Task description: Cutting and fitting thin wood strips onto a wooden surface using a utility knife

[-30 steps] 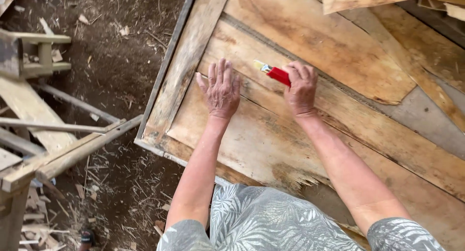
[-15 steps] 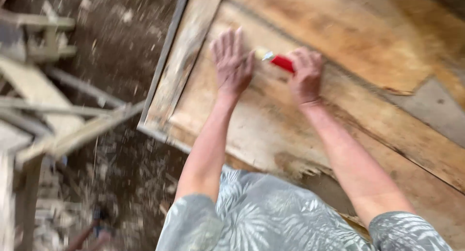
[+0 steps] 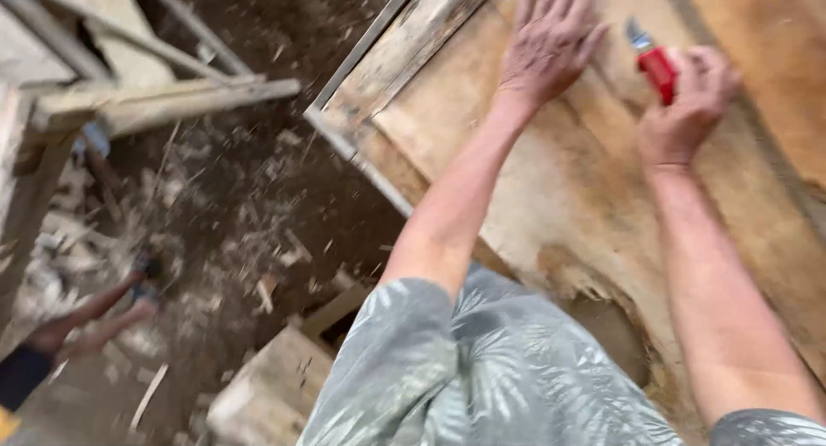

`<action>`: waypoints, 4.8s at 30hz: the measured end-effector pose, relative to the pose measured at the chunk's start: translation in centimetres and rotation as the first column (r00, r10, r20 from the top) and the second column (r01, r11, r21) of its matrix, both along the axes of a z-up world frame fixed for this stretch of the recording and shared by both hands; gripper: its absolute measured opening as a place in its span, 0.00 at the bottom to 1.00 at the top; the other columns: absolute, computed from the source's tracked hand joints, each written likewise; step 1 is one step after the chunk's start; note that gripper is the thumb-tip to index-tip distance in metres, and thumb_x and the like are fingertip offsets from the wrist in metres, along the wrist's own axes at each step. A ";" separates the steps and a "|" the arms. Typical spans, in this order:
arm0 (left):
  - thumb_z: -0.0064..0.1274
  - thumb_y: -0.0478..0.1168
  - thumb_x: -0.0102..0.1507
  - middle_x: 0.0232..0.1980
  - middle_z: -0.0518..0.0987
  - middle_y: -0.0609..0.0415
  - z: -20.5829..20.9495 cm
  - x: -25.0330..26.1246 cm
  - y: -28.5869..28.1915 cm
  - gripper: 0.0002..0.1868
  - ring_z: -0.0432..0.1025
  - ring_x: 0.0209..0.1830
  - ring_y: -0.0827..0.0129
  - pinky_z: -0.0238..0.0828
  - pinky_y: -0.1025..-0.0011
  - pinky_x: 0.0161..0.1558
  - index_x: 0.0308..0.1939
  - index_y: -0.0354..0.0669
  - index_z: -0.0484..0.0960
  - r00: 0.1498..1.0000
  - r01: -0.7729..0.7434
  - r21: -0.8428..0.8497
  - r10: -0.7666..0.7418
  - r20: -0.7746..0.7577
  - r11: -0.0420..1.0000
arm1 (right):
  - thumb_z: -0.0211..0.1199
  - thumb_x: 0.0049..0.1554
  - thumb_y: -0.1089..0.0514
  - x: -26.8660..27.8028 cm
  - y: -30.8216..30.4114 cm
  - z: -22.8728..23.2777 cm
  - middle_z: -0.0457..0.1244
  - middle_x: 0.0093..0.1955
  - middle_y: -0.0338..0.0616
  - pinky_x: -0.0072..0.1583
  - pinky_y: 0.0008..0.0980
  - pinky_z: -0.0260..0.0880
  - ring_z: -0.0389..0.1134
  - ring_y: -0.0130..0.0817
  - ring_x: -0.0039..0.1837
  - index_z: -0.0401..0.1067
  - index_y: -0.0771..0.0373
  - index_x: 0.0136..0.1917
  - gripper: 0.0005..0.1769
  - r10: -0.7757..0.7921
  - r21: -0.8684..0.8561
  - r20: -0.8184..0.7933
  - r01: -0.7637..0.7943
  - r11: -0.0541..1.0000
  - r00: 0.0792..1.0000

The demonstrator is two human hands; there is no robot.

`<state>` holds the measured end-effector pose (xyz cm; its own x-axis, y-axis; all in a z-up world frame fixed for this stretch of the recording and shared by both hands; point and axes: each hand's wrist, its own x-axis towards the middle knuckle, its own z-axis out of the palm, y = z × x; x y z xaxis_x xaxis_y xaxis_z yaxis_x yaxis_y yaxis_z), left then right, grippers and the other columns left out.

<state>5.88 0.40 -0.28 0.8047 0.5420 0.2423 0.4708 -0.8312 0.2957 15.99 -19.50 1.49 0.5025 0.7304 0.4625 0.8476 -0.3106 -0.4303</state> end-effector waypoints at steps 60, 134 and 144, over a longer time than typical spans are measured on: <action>0.35 0.61 0.73 0.84 0.55 0.51 -1.0 2.7 -1.9 0.34 0.50 0.84 0.53 0.37 0.45 0.80 0.81 0.56 0.57 0.972 -0.027 -0.037 0.018 -0.234 0.999 | 0.73 0.69 0.72 10.2 -31.5 1.0 0.65 0.57 0.58 0.57 0.46 0.71 0.64 0.53 0.59 0.83 0.69 0.70 0.17 -0.421 -0.284 0.219 0.470 0.836 0.880; 0.54 0.39 0.71 0.63 0.73 0.48 4.5 -8.5 -13.1 0.32 0.79 0.52 0.64 0.83 0.58 0.52 0.77 0.48 0.58 0.984 0.164 -0.943 0.111 0.137 -0.291 | 0.70 0.51 0.70 -16.4 -24.4 12.4 0.69 0.46 0.40 0.53 0.28 0.68 0.68 0.30 0.47 0.78 0.63 0.51 0.14 -0.350 -0.286 -0.936 0.475 0.832 0.048; 0.61 0.34 0.63 0.36 0.84 0.48 2.7 -11.6 -11.3 0.06 0.84 0.34 0.51 0.87 0.47 0.37 0.39 0.43 0.78 0.859 0.138 -0.955 0.511 -0.017 -0.263 | 0.71 0.50 0.69 -12.2 -21.8 13.5 0.67 0.45 0.31 0.50 0.15 0.66 0.66 0.19 0.45 0.78 0.62 0.51 0.15 -0.199 -0.214 -0.977 0.332 0.919 -0.080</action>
